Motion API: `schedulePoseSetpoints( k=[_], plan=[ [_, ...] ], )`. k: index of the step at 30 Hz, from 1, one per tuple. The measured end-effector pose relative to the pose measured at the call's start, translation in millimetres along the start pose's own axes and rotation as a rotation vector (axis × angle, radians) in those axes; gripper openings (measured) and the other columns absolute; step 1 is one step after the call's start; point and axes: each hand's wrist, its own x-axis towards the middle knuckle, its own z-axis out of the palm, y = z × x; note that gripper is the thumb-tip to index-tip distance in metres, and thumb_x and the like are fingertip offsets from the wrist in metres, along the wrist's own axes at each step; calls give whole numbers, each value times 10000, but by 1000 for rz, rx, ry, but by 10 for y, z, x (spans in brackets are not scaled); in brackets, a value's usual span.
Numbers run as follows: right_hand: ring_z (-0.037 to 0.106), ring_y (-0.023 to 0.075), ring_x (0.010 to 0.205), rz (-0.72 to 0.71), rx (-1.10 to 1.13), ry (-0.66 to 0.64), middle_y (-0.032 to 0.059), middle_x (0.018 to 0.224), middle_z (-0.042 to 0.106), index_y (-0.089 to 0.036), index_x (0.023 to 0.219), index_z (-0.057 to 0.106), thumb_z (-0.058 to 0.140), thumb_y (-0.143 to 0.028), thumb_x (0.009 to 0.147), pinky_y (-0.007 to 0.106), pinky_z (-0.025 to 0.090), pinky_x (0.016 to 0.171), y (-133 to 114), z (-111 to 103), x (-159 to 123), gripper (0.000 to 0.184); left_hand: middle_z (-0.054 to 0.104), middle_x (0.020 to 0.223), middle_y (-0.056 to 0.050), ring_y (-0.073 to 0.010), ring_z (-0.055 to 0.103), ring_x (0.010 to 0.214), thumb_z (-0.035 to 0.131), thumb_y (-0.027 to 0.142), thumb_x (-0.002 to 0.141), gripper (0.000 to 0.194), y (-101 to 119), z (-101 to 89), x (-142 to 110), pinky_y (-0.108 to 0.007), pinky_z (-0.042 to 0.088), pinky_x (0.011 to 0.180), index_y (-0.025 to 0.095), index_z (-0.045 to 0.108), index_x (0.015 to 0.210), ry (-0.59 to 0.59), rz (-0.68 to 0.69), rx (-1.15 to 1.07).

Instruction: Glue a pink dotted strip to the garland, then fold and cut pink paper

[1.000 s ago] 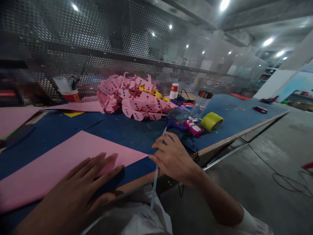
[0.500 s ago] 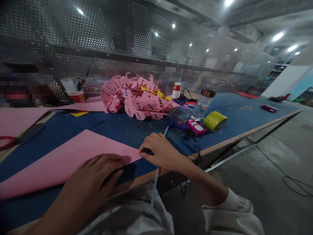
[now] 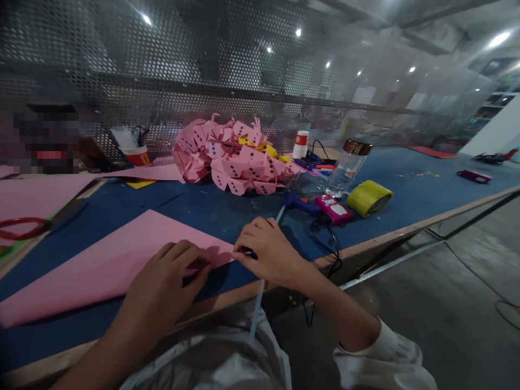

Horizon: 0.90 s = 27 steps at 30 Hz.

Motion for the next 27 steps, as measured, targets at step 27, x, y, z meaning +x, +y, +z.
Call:
schedulePoseSetpoints(
  k=[27],
  plan=[
    [557,215,1024,18,30,-17,26,975,723,-239,929,738,662,-282,972,400,339,923,1,-21,-16,97,715,1065,-43,-302,586,1023,513,201,852,167,-163,-54,-140,-431,420,808,254,634,953,-6,-88,-46]
  ],
)
